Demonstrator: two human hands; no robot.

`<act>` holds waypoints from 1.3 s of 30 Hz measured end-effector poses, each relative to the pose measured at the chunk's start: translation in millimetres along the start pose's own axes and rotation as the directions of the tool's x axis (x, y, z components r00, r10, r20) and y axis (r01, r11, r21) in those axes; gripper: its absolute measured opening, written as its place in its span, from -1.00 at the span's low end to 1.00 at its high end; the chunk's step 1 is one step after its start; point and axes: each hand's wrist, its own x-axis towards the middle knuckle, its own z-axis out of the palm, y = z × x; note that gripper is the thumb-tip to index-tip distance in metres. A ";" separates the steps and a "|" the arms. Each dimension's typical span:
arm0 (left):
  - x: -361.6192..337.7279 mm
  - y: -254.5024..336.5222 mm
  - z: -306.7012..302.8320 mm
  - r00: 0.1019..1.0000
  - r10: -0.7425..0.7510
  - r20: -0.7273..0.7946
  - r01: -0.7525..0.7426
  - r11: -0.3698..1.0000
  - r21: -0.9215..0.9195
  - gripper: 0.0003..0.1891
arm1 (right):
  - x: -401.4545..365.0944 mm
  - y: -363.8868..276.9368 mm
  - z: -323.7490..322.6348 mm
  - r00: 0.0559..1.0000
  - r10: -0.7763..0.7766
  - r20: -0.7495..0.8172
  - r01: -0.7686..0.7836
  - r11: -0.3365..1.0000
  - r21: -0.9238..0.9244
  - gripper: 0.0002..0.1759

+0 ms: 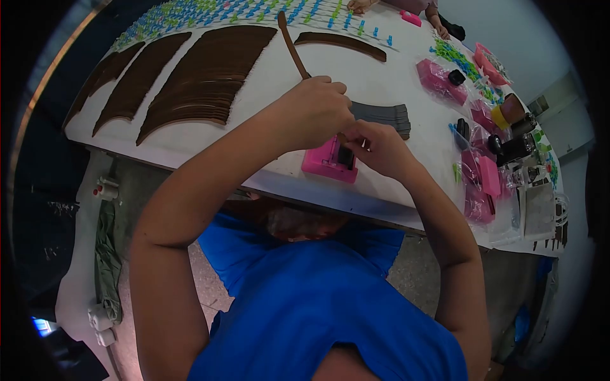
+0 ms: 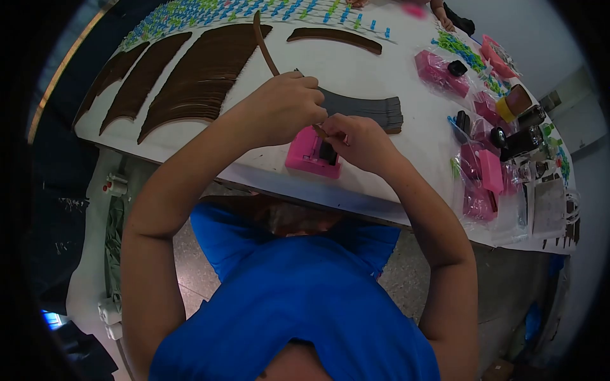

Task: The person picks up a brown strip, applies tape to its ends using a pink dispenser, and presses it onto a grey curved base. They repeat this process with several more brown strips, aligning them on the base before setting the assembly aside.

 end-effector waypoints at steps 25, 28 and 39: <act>-28.5 2.8 69.8 0.951 -0.041 -0.306 -0.019 0.982 -0.189 -0.85 | -19.7 18.1 -7.9 0.994 -0.112 0.001 0.111 0.986 -0.124 -0.75; -28.9 10.8 79.0 0.934 -0.083 -0.348 -0.018 0.961 -0.277 -0.84 | -25.2 16.4 -14.8 0.997 -0.072 0.036 0.076 0.989 -0.127 -0.71; -26.2 18.1 85.0 0.924 -0.119 -0.362 -0.013 0.940 -0.340 -0.83 | -32.4 21.5 -17.9 0.997 -0.063 0.049 0.070 0.987 -0.148 -0.67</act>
